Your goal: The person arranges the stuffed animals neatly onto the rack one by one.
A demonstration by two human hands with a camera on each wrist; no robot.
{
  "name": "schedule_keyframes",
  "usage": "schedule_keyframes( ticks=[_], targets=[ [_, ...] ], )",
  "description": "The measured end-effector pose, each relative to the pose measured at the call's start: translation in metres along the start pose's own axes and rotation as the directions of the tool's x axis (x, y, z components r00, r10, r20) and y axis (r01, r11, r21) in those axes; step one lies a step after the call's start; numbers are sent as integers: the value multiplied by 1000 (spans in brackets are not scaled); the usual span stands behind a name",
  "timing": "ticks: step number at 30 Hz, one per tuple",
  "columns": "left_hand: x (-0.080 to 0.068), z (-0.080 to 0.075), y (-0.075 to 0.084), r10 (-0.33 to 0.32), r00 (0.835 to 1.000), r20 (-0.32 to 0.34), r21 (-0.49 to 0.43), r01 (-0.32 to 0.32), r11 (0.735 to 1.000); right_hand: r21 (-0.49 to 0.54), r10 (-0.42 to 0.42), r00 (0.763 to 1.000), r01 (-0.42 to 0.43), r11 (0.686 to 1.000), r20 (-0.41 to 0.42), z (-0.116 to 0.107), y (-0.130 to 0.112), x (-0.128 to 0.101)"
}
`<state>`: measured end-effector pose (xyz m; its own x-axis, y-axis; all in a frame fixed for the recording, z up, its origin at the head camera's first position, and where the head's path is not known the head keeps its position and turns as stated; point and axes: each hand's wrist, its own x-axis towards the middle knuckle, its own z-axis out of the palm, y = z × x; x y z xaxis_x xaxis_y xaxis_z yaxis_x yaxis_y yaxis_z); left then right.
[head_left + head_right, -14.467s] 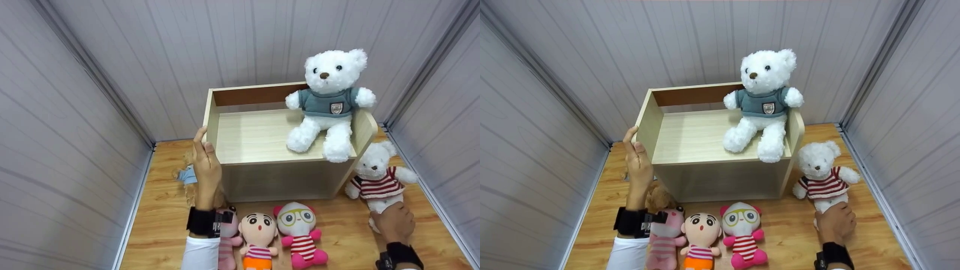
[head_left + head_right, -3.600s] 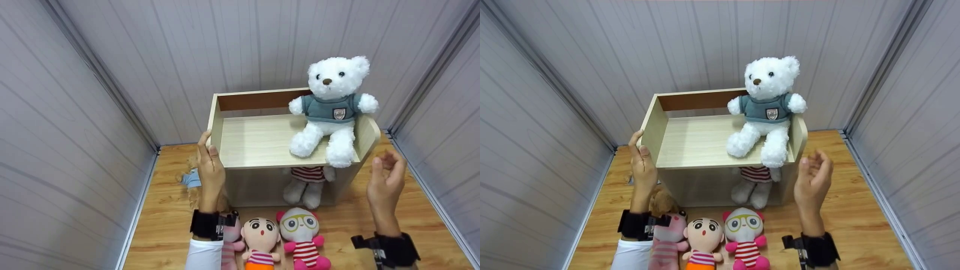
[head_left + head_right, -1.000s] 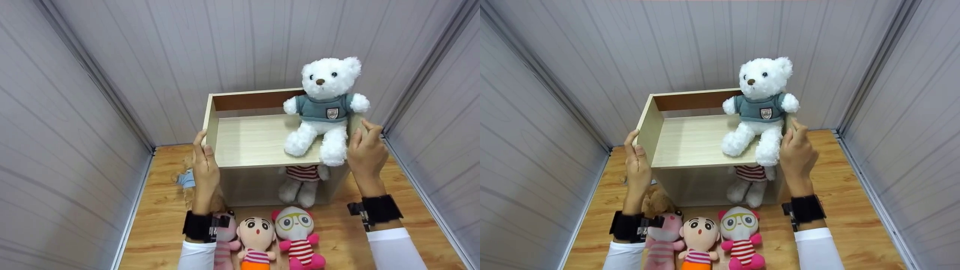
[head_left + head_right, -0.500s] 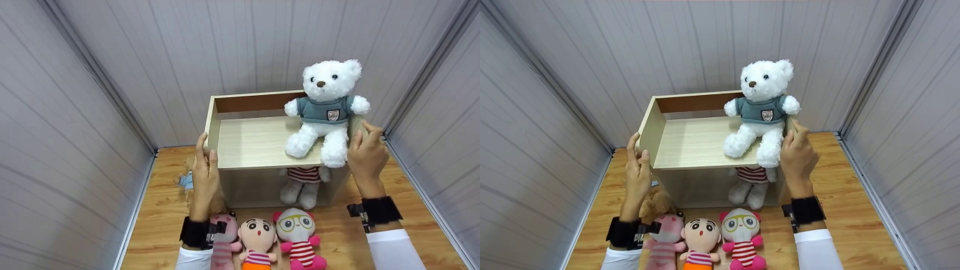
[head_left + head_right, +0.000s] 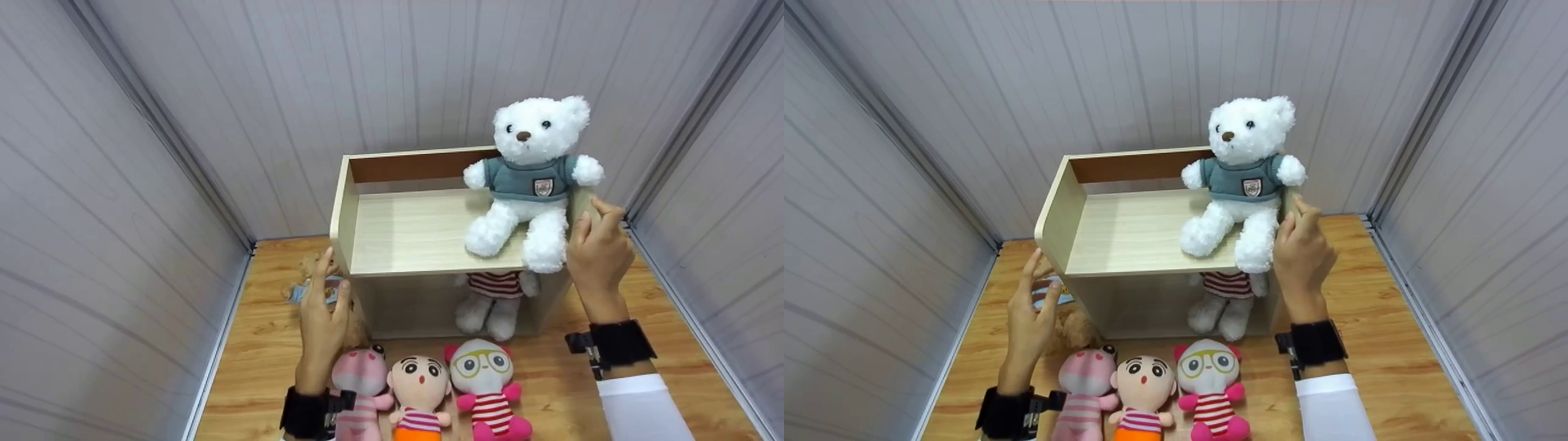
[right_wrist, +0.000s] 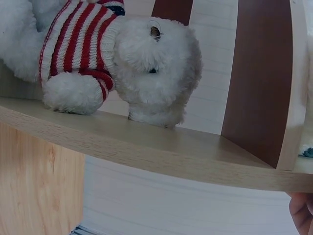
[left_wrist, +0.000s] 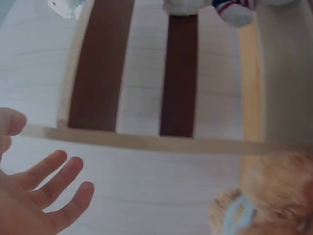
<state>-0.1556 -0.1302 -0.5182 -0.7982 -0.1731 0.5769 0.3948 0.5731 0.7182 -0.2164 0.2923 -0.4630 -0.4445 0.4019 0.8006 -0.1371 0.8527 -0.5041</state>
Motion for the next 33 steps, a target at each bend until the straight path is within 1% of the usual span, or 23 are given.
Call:
schedule_keyframes(
  ticks=[3,6,8,12,16,19,21,24,25,28,31,33],
  targets=[
    [-11,-2,-12,-57,996,66,36,54,998,-2,20,1000,-19,1000,16,-1,-1,0],
    [-22,-1,-23,-93,990,110,100,82,992,-12,39,999,-39,999,28,-2,-1,1],
    [-29,0,-29,-104,988,112,176,83,981,-17,44,999,-44,999,31,-2,-1,1],
    [-40,1,-42,-141,985,100,280,108,954,-10,44,999,-44,999,27,-1,-2,1],
    [-46,1,-59,-196,977,88,322,159,933,-3,56,998,-56,998,29,-1,-4,0],
    [-48,-1,-73,-226,970,94,360,178,916,-6,59,998,-59,998,37,-1,-5,0],
    [-49,-3,-82,-247,964,104,391,189,901,-7,61,997,-61,998,44,-1,-5,-1],
    [-50,-4,-94,-280,956,91,435,215,874,-12,60,997,-60,998,46,0,-4,-2],
    [-51,-3,-97,-296,952,82,445,231,866,-13,58,997,-57,998,46,0,-4,-2],
    [-54,0,-106,-367,928,63,473,296,830,-18,47,998,-47,999,37,0,-3,-1],
    [-57,4,-113,-437,897,66,506,347,789,-24,40,999,-39,999,33,0,-2,0],
    [-59,6,-117,-485,871,77,524,378,763,-23,41,999,-40,999,33,0,-2,0]
  ],
)
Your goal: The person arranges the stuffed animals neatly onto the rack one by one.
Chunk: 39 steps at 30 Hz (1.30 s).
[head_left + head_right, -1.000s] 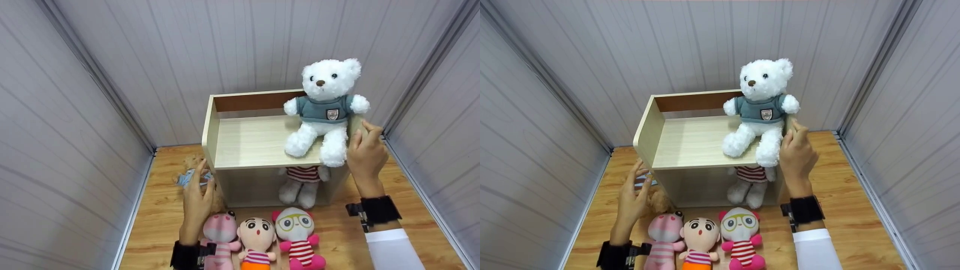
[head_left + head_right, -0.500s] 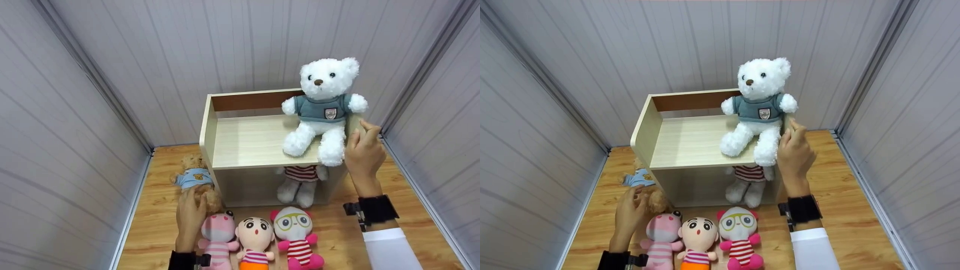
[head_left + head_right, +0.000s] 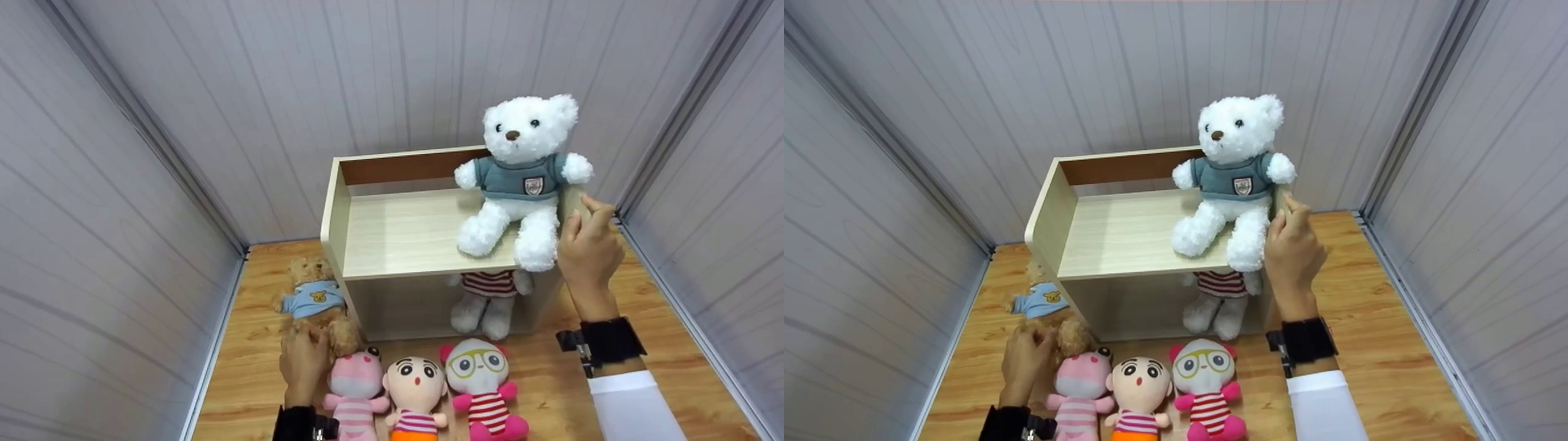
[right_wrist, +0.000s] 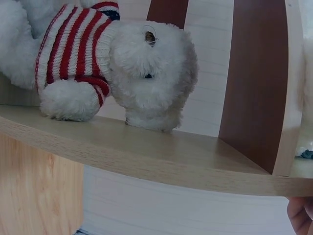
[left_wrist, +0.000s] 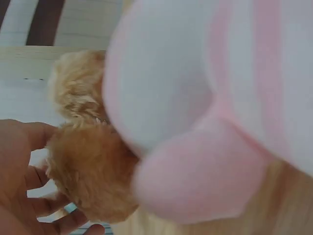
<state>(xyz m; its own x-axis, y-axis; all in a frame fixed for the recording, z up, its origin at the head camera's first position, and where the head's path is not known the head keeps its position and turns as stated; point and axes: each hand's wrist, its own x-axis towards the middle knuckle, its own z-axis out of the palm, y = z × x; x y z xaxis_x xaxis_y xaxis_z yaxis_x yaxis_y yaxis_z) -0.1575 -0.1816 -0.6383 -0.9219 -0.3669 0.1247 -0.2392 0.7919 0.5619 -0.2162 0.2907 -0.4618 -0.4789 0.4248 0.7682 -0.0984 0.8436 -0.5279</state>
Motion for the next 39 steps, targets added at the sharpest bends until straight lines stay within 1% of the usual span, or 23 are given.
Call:
schedule_keyframes(
  ticks=[3,6,8,14,18,21,23,30,33,34,36,37,39],
  targets=[
    [0,5,-5,-59,996,70,-4,60,998,5,6,1000,-6,1000,7,0,-1,-1],
    [-1,9,-13,-109,986,128,-28,113,993,6,12,1000,-12,1000,10,1,-3,-1],
    [-2,12,-19,-129,979,159,-42,137,990,7,13,1000,-13,1000,12,1,-4,-1],
    [-11,21,-37,-164,961,221,-60,181,982,8,13,1000,-13,1000,18,1,-5,-1],
    [-12,21,-44,-178,955,238,-85,203,975,4,12,1000,-12,1000,10,-1,-5,-1],
    [-10,21,-48,-169,952,254,-99,199,975,2,18,1000,-18,1000,3,-2,-4,0],
    [-8,22,-50,-166,948,273,-103,200,974,4,24,1000,-24,1000,4,-2,-4,1],
    [-3,21,-52,-164,921,353,-79,204,976,6,38,999,-38,999,17,-2,-4,1],
    [-3,21,-53,-176,904,389,-91,228,969,4,42,999,-42,999,11,-1,-4,1],
    [-3,22,-54,-177,905,388,-111,236,965,4,42,999,-42,999,8,-1,-4,1],
    [-3,23,-55,-178,913,366,-159,250,955,3,40,999,-40,999,2,-1,-4,1],
    [-3,26,-60,-168,920,355,-179,243,953,4,38,999,-38,999,0,-1,-4,1],
    [-4,26,-61,-162,935,316,-201,233,951,6,35,999,-35,999,-3,-1,-4,0]
  ],
)
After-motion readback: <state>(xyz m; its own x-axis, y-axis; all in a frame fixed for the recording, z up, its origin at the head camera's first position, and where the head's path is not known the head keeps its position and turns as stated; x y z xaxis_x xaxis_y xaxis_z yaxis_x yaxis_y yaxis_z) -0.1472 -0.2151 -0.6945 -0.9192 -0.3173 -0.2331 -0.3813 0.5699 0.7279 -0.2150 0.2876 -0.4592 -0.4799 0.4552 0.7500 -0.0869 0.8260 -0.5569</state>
